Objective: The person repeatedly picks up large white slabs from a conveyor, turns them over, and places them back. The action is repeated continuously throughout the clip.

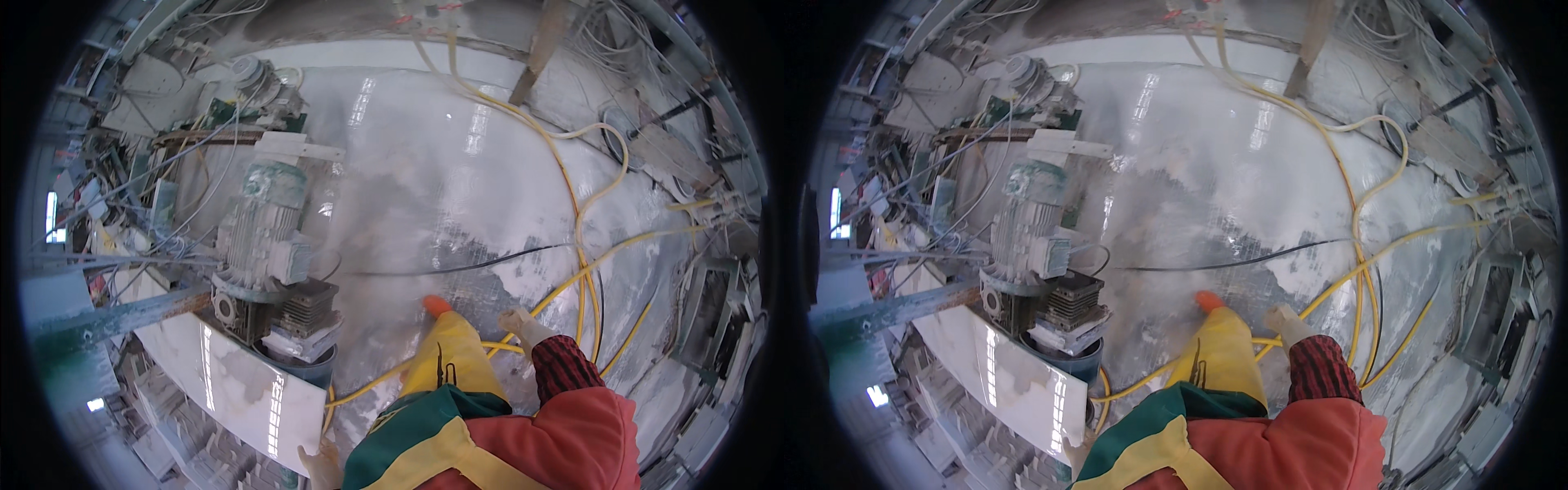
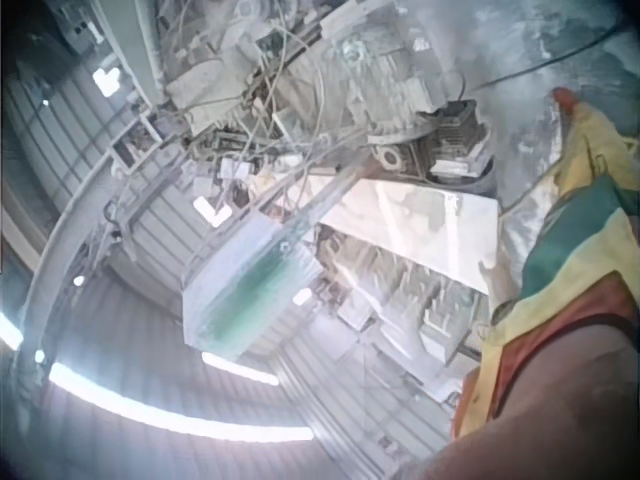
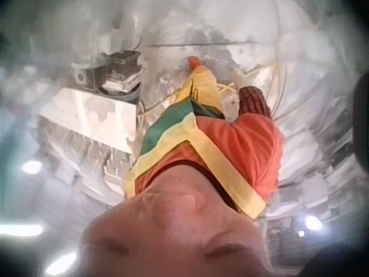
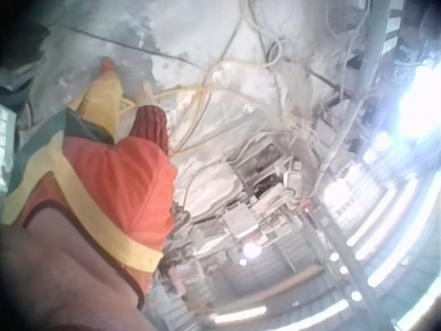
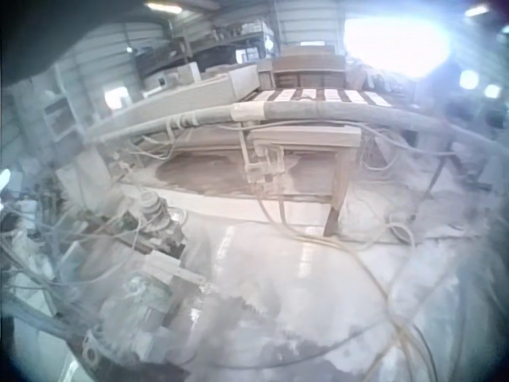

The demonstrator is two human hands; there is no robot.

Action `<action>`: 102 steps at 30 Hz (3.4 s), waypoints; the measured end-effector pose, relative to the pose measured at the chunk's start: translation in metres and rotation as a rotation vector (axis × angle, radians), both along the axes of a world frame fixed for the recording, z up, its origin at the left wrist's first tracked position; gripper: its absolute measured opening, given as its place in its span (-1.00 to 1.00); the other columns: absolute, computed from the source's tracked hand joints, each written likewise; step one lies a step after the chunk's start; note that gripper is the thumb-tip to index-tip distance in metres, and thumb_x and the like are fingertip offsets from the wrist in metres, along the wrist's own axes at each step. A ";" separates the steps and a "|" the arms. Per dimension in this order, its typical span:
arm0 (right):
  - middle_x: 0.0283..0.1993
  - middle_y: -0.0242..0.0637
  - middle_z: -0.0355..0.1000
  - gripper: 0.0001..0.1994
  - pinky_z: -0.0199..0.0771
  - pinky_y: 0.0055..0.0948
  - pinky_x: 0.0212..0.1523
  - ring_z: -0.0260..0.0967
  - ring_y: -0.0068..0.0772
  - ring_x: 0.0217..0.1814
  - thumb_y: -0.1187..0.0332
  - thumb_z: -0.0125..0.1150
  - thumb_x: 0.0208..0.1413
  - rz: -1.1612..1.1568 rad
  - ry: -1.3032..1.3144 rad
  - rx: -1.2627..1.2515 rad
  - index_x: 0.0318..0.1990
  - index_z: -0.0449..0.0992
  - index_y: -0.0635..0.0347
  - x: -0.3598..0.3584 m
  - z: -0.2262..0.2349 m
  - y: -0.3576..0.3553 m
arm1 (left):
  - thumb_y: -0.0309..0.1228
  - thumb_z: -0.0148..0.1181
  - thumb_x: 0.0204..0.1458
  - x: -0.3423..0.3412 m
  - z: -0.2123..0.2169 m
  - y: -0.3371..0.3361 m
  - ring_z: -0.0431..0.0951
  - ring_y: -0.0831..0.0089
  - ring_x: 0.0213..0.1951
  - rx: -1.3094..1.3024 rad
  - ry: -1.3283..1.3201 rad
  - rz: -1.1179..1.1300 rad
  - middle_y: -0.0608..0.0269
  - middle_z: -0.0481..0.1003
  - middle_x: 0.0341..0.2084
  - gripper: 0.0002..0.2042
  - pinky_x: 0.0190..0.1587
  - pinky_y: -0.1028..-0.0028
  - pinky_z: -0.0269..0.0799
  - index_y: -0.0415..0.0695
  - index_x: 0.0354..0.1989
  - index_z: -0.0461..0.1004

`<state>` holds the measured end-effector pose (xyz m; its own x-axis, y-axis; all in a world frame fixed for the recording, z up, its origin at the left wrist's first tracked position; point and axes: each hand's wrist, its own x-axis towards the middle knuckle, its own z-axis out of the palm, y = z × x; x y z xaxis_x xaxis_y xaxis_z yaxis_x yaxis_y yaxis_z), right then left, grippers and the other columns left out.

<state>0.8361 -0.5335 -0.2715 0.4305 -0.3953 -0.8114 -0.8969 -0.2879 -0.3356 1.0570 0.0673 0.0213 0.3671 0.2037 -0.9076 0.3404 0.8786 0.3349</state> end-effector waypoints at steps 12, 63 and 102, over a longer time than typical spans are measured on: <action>-0.11 -0.33 0.73 -0.65 0.64 -0.27 -0.01 0.67 -0.34 -0.09 0.12 0.37 0.13 0.090 0.064 0.029 -0.01 0.76 0.06 0.036 -0.018 -0.017 | 0.04 -0.09 0.45 -0.022 -0.027 -0.024 0.53 0.33 0.25 0.249 -0.050 0.123 0.12 0.52 0.26 -0.43 0.20 0.42 0.55 -0.22 0.33 0.41; -0.20 -0.31 0.66 -0.58 0.57 -0.42 -0.15 0.57 -0.47 -0.21 0.17 0.33 0.28 2.410 0.488 0.482 0.15 0.63 0.30 0.237 0.039 0.467 | -0.11 0.11 0.37 -0.403 -0.047 -0.600 0.73 0.24 -0.20 -0.216 0.781 1.205 -0.01 0.71 -0.12 -0.53 -0.17 0.26 0.69 -0.13 0.33 0.41; 0.31 0.16 0.41 -0.41 0.20 0.10 0.50 0.29 0.27 0.40 0.23 0.33 0.15 2.288 -1.755 1.524 0.29 0.43 0.37 -0.410 0.283 0.650 | -0.25 0.18 0.33 -0.879 -0.051 -0.299 0.61 -0.09 0.16 1.255 1.137 0.738 -0.21 0.63 0.07 -0.60 0.23 0.15 0.51 -0.20 0.24 0.55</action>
